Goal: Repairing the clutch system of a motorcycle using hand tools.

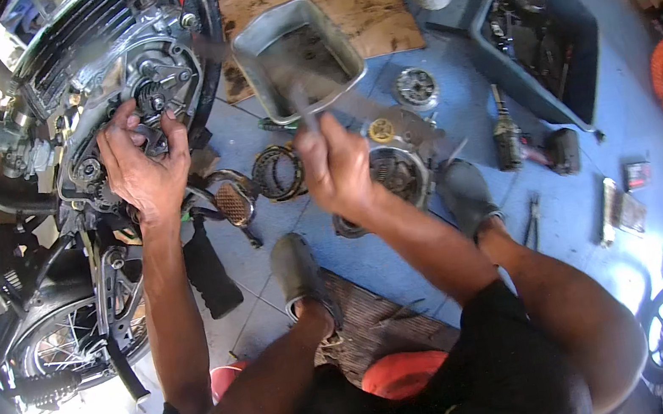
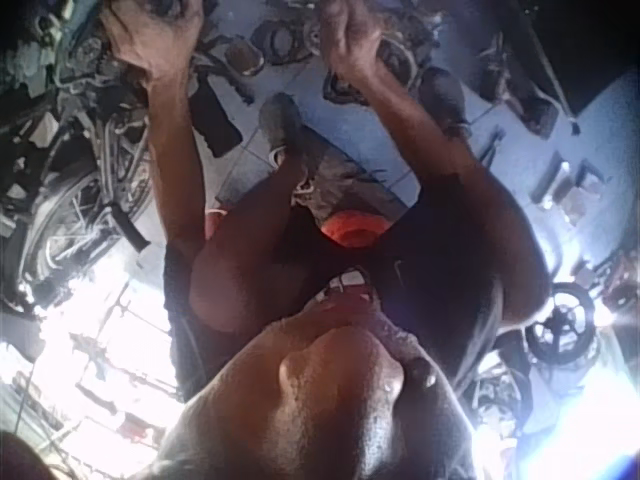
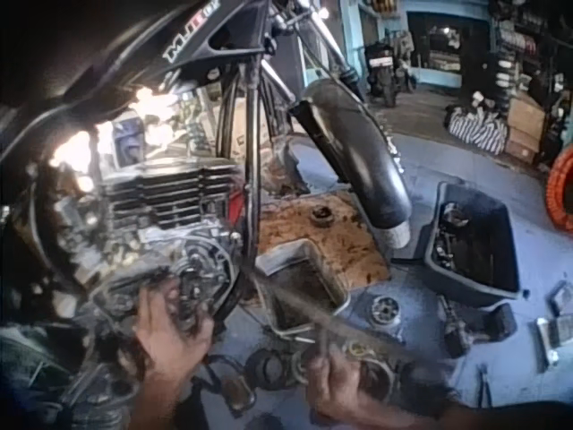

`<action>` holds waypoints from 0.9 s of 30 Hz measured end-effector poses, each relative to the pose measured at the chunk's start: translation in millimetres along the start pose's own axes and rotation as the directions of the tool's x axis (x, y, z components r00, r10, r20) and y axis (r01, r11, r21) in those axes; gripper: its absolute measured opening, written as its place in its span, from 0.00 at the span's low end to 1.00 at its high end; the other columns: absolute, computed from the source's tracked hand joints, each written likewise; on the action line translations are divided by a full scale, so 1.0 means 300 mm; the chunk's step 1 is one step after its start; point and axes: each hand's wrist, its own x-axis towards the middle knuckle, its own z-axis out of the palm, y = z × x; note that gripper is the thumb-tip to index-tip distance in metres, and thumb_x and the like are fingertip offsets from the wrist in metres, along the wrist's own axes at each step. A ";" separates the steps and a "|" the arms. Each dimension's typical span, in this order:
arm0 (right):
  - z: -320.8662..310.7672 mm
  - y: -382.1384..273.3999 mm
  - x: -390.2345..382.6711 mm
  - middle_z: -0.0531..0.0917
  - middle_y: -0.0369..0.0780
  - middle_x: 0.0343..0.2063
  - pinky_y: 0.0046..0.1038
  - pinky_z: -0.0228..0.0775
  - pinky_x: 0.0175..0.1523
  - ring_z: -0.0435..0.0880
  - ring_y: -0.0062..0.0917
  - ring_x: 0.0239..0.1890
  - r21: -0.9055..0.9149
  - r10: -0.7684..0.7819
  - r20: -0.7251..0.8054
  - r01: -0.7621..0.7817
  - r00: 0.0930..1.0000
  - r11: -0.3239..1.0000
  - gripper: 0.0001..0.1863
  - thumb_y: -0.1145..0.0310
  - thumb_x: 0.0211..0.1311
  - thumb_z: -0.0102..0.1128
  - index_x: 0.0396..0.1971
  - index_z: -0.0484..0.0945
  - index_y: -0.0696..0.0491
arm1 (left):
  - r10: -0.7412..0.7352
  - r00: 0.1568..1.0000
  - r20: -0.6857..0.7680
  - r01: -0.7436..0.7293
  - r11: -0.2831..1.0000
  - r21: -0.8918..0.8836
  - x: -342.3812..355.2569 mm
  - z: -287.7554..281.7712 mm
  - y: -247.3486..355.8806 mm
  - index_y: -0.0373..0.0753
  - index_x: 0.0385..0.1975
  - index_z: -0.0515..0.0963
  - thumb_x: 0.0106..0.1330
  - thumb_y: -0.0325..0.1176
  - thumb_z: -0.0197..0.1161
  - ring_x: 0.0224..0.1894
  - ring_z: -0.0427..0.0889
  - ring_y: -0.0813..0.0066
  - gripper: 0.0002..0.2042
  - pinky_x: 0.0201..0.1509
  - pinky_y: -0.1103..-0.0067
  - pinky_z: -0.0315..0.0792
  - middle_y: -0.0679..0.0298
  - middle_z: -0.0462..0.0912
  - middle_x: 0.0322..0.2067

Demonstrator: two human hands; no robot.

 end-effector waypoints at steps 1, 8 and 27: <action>-0.038 -0.023 0.067 0.75 0.38 0.16 0.29 0.65 0.23 0.75 0.22 0.18 0.091 0.025 -0.019 -0.023 1.000 0.996 0.21 0.57 0.76 0.47 0.25 0.72 0.57 | -0.006 1.000 -0.022 0.006 1.000 -0.018 0.005 0.004 0.001 0.38 0.44 0.76 0.50 0.34 0.72 0.32 0.81 0.63 0.21 0.36 0.70 0.78 0.60 0.77 0.33; -0.559 -0.218 0.477 0.71 0.36 0.15 0.29 0.62 0.26 0.68 0.19 0.19 -0.431 0.432 0.166 -0.329 0.887 0.841 0.25 0.50 0.73 0.53 0.27 0.76 0.60 | 0.005 0.998 -0.065 -0.003 1.000 0.024 0.005 0.014 -0.009 0.39 0.42 0.75 0.53 0.39 0.72 0.30 0.80 0.64 0.19 0.33 0.71 0.76 0.63 0.77 0.31; -1.023 0.562 -0.194 0.81 0.44 0.24 0.37 0.80 0.26 0.86 0.37 0.24 -0.972 0.586 0.154 0.016 0.795 0.234 0.07 0.68 0.64 0.54 0.35 0.72 0.56 | 0.060 0.989 0.135 -0.097 0.952 0.291 -0.042 0.014 -0.052 0.36 0.47 0.78 0.64 0.41 0.69 0.27 0.80 0.68 0.18 0.31 0.72 0.74 0.60 0.82 0.32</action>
